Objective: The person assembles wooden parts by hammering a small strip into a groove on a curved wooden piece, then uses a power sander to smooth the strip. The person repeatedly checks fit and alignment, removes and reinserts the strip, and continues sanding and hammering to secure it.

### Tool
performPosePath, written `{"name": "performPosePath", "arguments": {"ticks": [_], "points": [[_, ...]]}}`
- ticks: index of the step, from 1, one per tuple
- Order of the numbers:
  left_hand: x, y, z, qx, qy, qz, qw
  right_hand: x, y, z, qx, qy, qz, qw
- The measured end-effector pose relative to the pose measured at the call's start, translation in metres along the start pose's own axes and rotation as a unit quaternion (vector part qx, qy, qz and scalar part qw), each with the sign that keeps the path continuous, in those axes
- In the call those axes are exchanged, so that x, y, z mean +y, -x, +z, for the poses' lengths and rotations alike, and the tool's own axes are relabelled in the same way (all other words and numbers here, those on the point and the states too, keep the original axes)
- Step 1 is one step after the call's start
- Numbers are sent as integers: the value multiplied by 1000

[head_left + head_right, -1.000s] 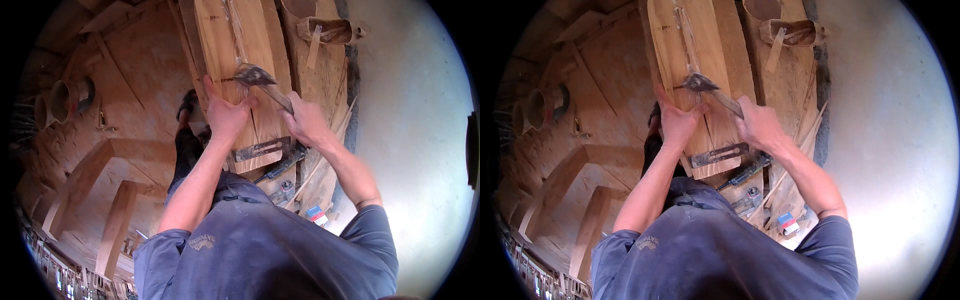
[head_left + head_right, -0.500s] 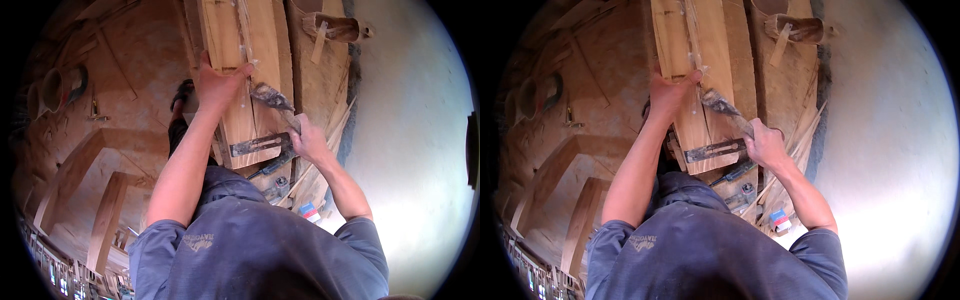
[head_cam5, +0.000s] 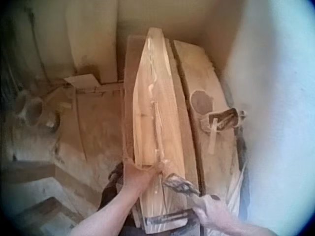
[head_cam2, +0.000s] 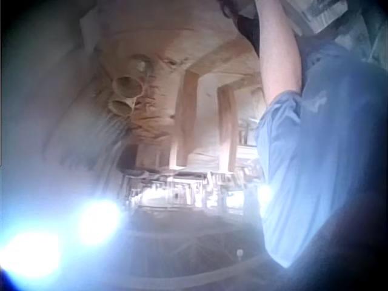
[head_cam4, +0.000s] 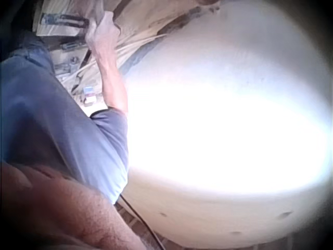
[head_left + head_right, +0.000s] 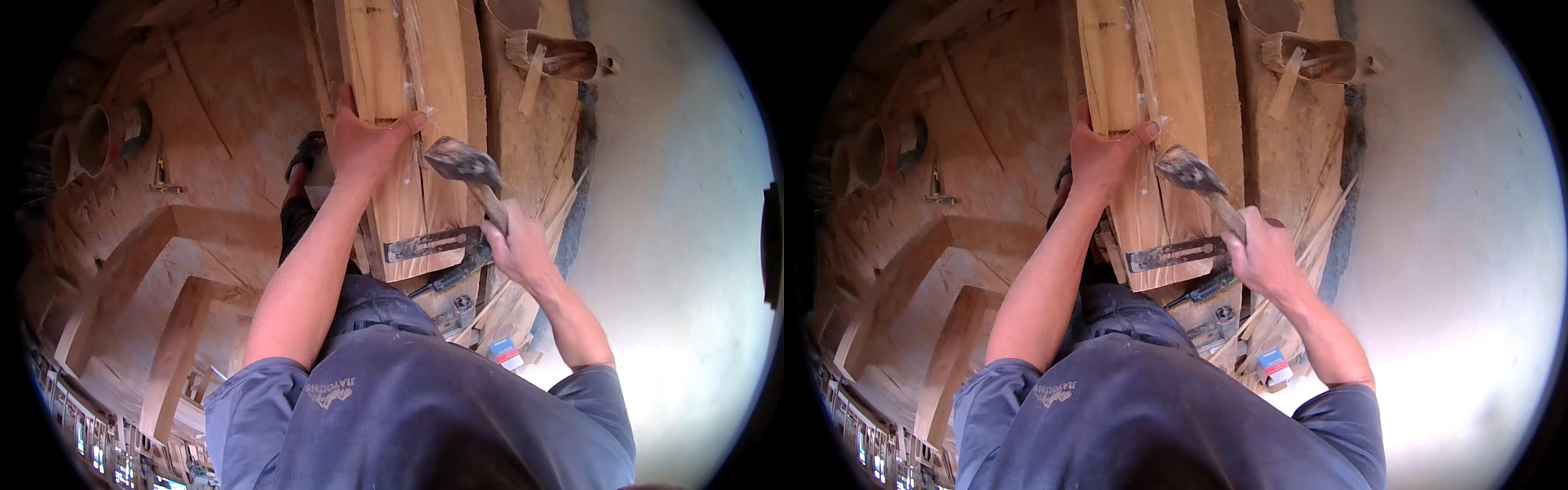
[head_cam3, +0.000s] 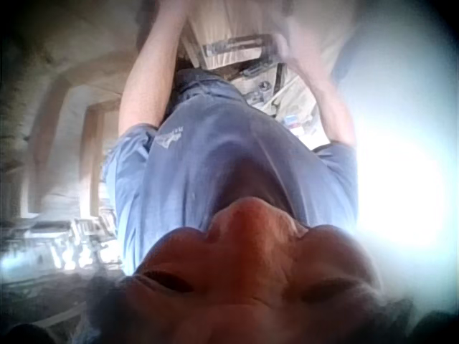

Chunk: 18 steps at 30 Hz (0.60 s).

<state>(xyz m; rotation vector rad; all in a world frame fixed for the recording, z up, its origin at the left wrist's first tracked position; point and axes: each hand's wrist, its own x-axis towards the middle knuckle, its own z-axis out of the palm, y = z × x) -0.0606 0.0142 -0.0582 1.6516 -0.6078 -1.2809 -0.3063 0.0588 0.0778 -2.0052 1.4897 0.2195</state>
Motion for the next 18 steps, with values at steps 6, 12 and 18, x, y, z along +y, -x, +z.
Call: {"name": "performPosePath", "arguments": {"ticks": [6,12,18], "points": [[-1,-5,0,4,-20,7,1000,9,1,12,-28,24,27,999],[0,6,2,-5,-8,14,1000,1,15,20,44,-17,0,999],[6,6,1,-19,-30,3,999,6,22,14,17,-13,101,995]]}}
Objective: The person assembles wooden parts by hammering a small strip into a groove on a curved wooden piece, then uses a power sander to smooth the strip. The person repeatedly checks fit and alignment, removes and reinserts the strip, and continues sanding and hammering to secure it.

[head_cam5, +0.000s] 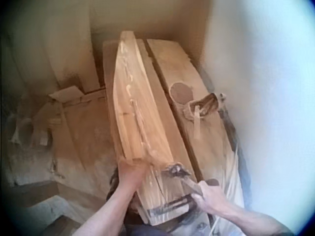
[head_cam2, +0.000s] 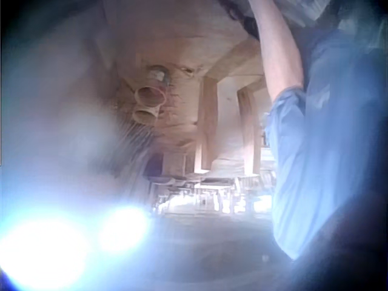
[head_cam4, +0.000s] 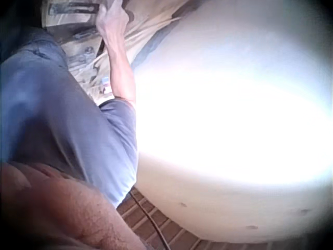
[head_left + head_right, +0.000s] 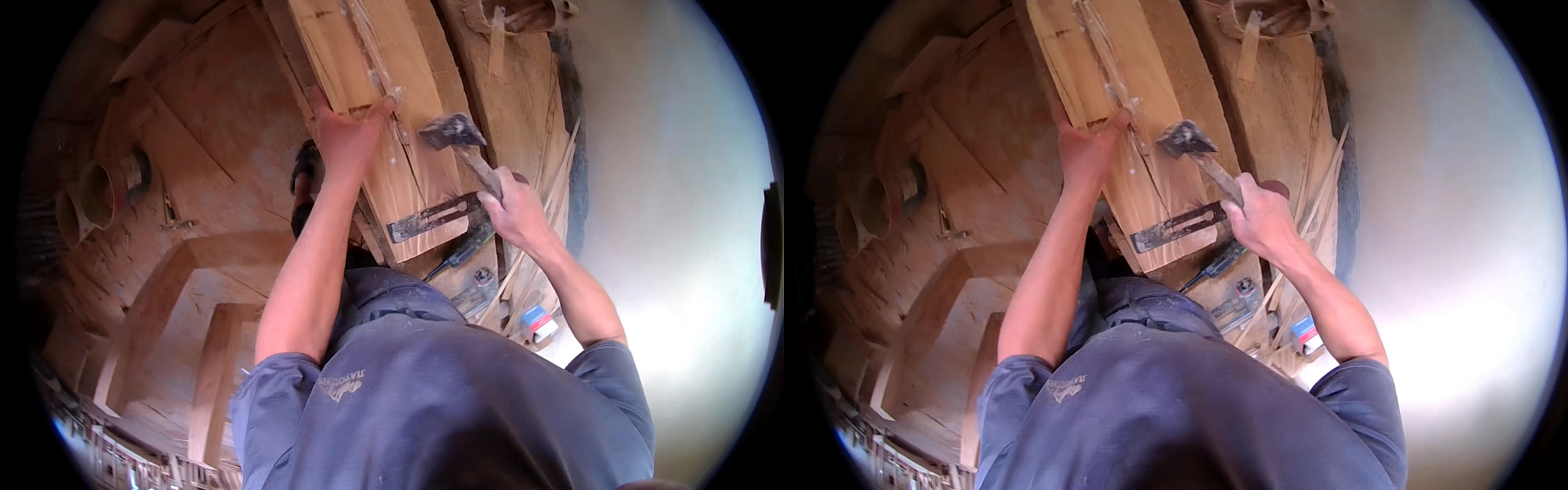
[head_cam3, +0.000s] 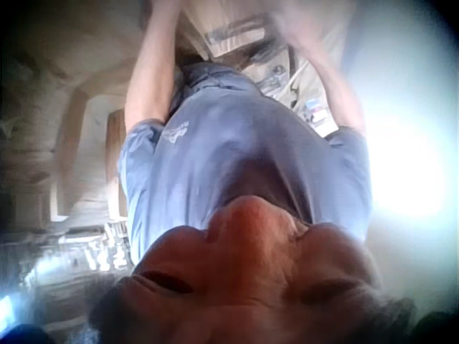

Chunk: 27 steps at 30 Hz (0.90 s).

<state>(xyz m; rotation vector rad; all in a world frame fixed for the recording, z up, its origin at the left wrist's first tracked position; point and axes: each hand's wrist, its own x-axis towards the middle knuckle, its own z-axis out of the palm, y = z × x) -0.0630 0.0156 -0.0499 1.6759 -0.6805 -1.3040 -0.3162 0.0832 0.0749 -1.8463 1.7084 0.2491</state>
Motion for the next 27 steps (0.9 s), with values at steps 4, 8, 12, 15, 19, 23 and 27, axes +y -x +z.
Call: {"name": "performPosePath", "arguments": {"ticks": [4,8,12,15,19,23,27], "points": [[9,51,-7,-7,-235,100,967,0,65,27,42,-133,107,985],[4,57,-6,-23,-230,138,963,-12,116,57,75,-261,180,945],[0,65,-4,2,-210,136,968,-13,137,75,58,-237,236,941],[7,57,-7,-16,67,73,995,-15,128,74,78,-233,211,946],[-6,29,-7,-9,-56,78,995,-22,87,54,113,-225,125,960],[9,36,4,44,-174,66,981,-49,23,6,145,-206,14,968],[18,41,4,44,-155,61,985,-68,-32,-9,146,-119,-43,981]]}}
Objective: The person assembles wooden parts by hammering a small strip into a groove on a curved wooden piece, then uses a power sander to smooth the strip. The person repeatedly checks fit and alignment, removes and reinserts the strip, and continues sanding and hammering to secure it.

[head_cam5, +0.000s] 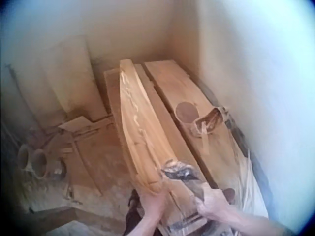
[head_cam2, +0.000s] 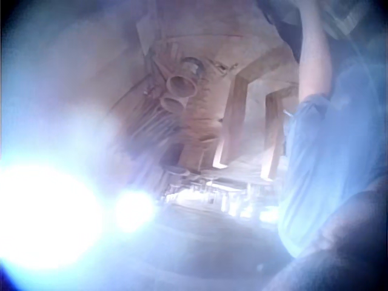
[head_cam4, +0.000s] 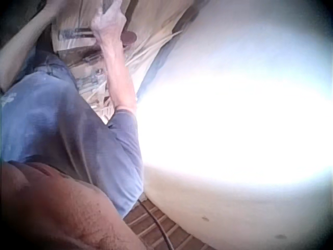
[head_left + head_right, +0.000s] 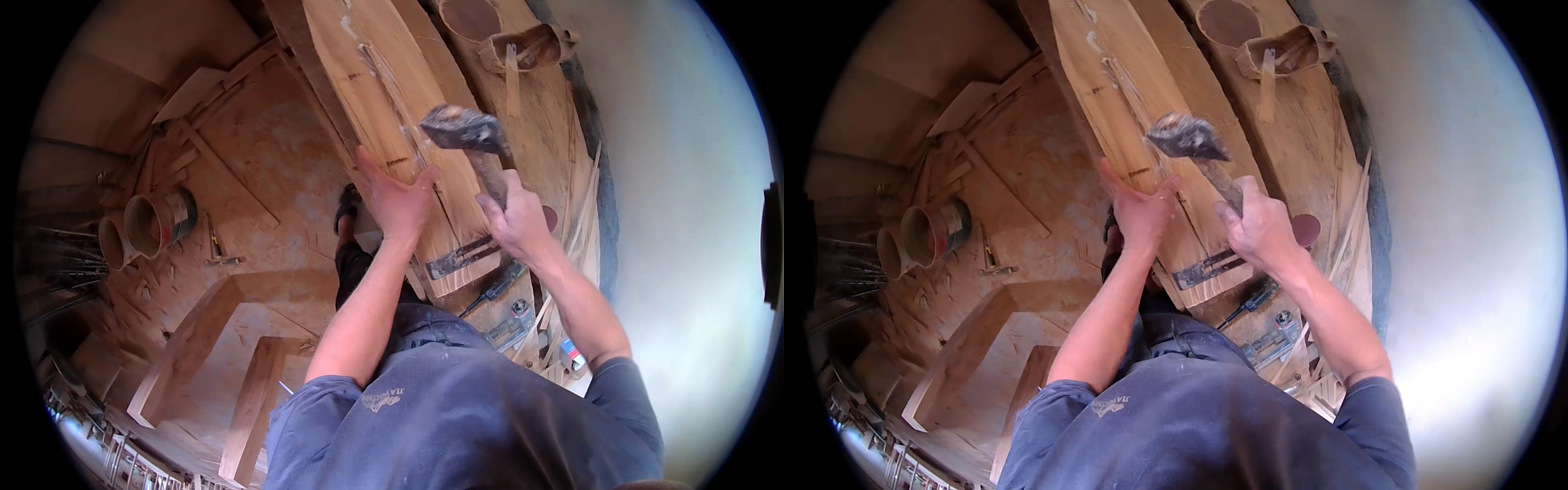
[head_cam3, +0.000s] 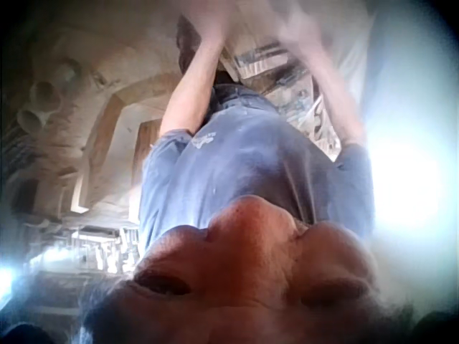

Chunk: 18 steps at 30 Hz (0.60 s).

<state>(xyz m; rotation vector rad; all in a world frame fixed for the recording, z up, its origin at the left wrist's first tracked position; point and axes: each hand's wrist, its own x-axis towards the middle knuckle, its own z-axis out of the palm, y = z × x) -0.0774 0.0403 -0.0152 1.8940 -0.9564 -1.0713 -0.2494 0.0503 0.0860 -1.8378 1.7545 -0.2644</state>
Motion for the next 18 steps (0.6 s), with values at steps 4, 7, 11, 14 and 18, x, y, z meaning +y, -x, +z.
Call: {"name": "performPosePath", "arguments": {"ticks": [4,7,11,14,18], "points": [[-1,0,5,13,-44,-2,999,23,-34,1,-137,151,4,979],[-4,-1,3,12,-31,-20,999,4,-33,-8,-109,126,-38,985],[-6,0,7,14,-42,7,999,15,-27,11,-82,96,-37,991],[-6,-1,5,3,-45,-4,999,12,-37,7,-121,143,-39,982],[-6,0,6,15,-50,6,999,3,-36,12,-85,104,-39,990]]}}
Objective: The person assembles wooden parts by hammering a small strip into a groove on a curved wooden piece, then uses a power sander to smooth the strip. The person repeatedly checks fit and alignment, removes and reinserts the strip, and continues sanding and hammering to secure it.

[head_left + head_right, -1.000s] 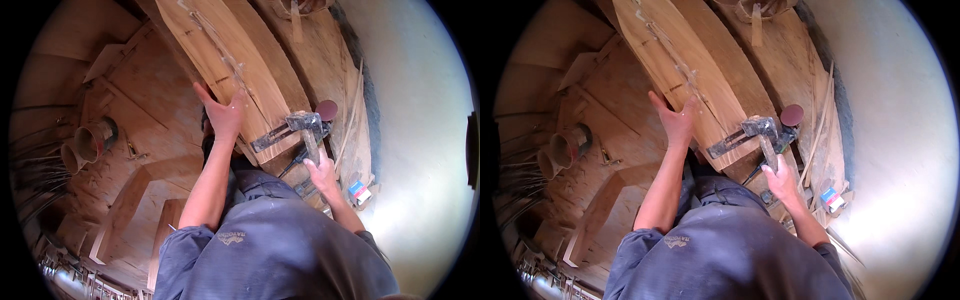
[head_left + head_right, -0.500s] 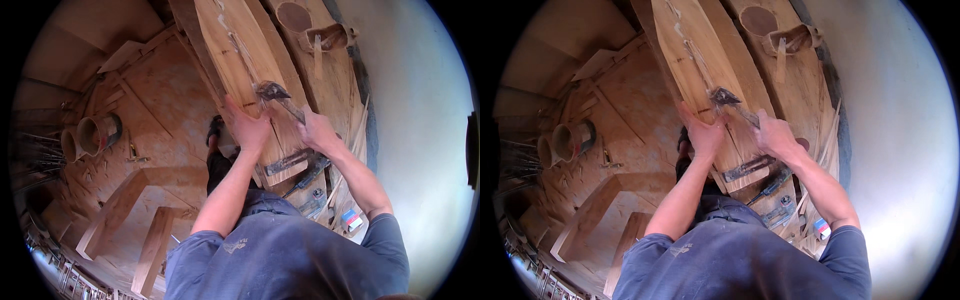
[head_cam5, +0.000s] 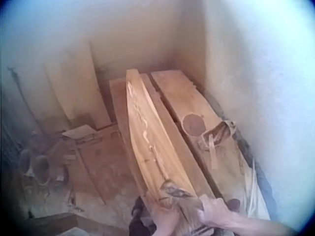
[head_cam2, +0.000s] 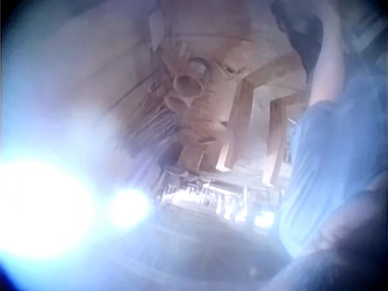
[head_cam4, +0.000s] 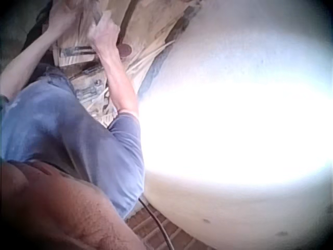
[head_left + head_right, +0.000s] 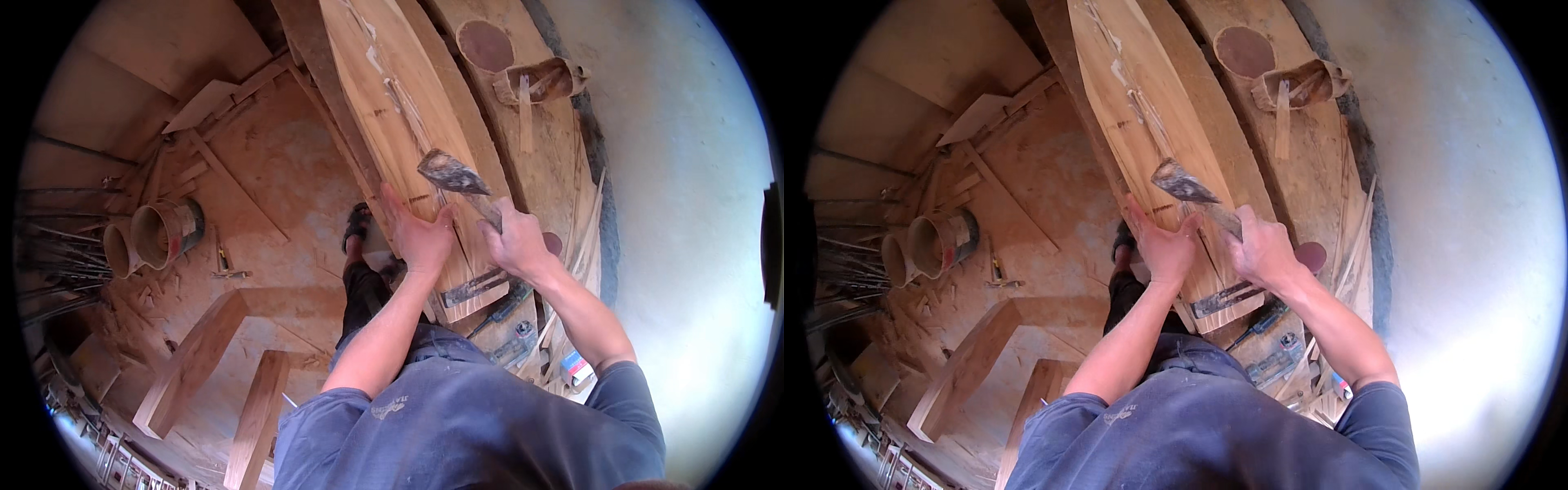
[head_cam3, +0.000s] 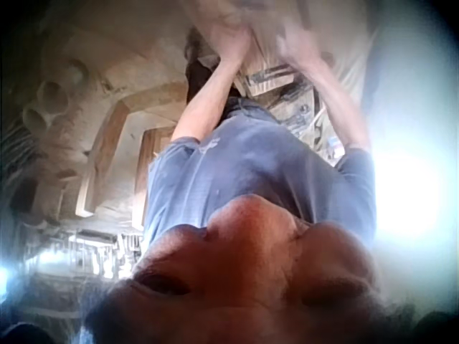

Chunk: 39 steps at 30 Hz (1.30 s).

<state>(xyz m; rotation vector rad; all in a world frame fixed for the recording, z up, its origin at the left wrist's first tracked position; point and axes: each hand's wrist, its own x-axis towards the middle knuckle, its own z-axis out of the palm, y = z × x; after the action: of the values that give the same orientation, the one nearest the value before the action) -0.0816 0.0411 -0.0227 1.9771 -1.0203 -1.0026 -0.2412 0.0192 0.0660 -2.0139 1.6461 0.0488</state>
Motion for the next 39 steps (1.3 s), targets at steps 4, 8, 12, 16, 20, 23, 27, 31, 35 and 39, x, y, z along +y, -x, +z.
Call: {"name": "performPosePath", "arguments": {"ticks": [4,8,12,16,20,23,27,31,35,39], "points": [[2,-2,-1,-13,16,-14,1000,4,-20,-5,-57,53,25,997],[1,-2,-1,-11,34,-6,999,-20,-43,-13,-7,25,13,1000],[4,0,-8,-28,39,-15,999,-26,-87,-17,-21,48,56,997],[4,-5,-10,-34,34,-23,999,-47,-90,-28,45,-51,57,996],[6,-4,-9,-45,33,-21,998,-38,-108,-28,-45,41,103,993],[7,-6,-11,-59,44,-23,997,-41,-91,-27,-29,-11,117,993],[0,-6,-7,-53,56,-22,997,-7,-21,11,77,-203,165,962],[-9,-6,-3,-63,44,-26,997,20,24,1,71,-523,365,767],[-6,-5,-10,-89,86,-38,992,54,33,-6,145,-649,392,636],[-13,-10,-7,-118,39,3,992,158,-12,24,215,-780,352,470]]}}
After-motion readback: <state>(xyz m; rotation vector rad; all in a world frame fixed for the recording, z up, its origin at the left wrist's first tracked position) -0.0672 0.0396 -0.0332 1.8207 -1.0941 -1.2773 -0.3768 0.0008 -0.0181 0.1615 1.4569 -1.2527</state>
